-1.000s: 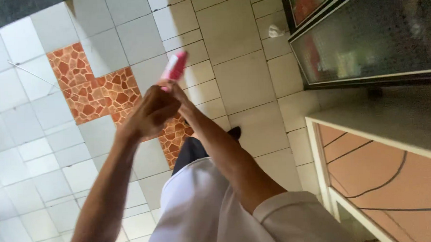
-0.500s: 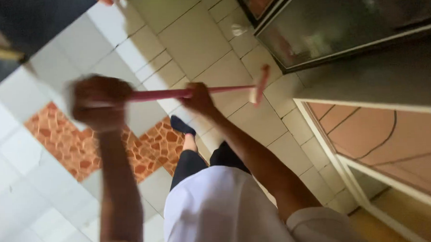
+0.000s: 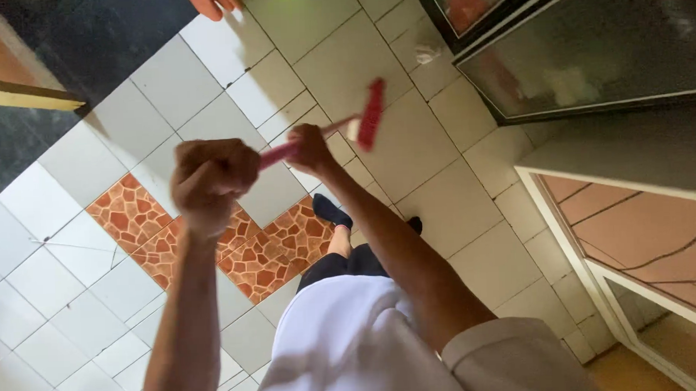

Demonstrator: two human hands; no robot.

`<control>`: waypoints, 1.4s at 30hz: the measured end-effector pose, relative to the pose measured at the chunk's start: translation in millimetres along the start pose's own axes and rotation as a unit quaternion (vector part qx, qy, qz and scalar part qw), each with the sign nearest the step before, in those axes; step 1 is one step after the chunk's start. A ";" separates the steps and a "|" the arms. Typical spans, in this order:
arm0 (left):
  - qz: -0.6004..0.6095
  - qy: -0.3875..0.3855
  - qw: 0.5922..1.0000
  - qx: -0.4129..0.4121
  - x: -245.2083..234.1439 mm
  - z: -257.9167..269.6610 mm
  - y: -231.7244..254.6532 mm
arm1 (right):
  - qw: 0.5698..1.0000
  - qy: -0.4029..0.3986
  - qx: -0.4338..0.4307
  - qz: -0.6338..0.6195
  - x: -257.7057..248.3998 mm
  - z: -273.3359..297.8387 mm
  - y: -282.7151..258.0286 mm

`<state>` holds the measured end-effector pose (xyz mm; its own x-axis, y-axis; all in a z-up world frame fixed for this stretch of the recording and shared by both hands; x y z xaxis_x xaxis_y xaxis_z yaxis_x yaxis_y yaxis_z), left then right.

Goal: The person sweeps a tiled floor with a pink broom, moving from a white-tiled area into a bedroom with dark tiles. They sweep around a bed and along walls, then return to the initial area and continue sweeping.

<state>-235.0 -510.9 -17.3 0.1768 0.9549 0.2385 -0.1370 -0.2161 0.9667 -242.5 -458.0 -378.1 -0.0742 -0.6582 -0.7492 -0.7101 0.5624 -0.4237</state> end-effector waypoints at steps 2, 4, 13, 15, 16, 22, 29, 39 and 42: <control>-0.187 -0.072 0.900 0.388 15.0 32.3 70.7 | 0.931 -0.074 0.202 -0.295 -14.2 -47.4 -9.7; -0.229 0.052 0.832 0.503 -30.8 52.9 84.7 | 0.919 -0.130 0.267 -0.259 -17.1 -59.6 -32.7; 0.128 0.167 0.971 0.118 3.8 -30.3 -52.1 | 0.876 -0.234 0.391 -0.161 -113.6 33.9 88.6; 0.241 0.166 0.955 0.054 29.1 -45.2 -123.2 | 0.860 -0.231 0.429 -0.154 -124.8 88.4 131.9; 0.202 0.123 0.964 0.124 49.0 -49.2 -131.2 | 0.854 -0.226 0.438 -0.166 -122.6 117.3 151.2; 0.072 0.107 0.985 0.115 83.9 -66.0 -117.8 | 0.971 -0.132 0.176 -0.096 -98.4 103.1 177.6; -0.452 0.257 0.819 0.243 44.3 -67.8 10.9 | 0.871 -0.167 0.232 -0.399 -118.4 -62.6 110.5; -0.313 0.352 0.873 -0.124 -25.8 -169.7 -309.8 | 0.687 -0.036 0.507 -0.519 -75.9 92.2 366.7; -0.144 0.302 0.934 -0.128 -18.9 -192.0 -415.7 | 0.670 -0.078 0.608 -0.419 -37.4 206.4 469.3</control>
<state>-368.5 -400.0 -441.5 -0.3294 0.9233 -0.1976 -0.4107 0.0484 0.9105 -428.5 -66.2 -654.0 0.1350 -0.9908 0.0074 0.6457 0.0824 -0.7591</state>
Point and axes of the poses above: each hand's wrist, its own z-axis away from the middle knuckle, its own x-axis out of the palm, y = z × x, the point moved 10 cm from there along -z, towards the middle knuckle, and after that the axes turned 7 degrees about -x, right-handed, at the moved point
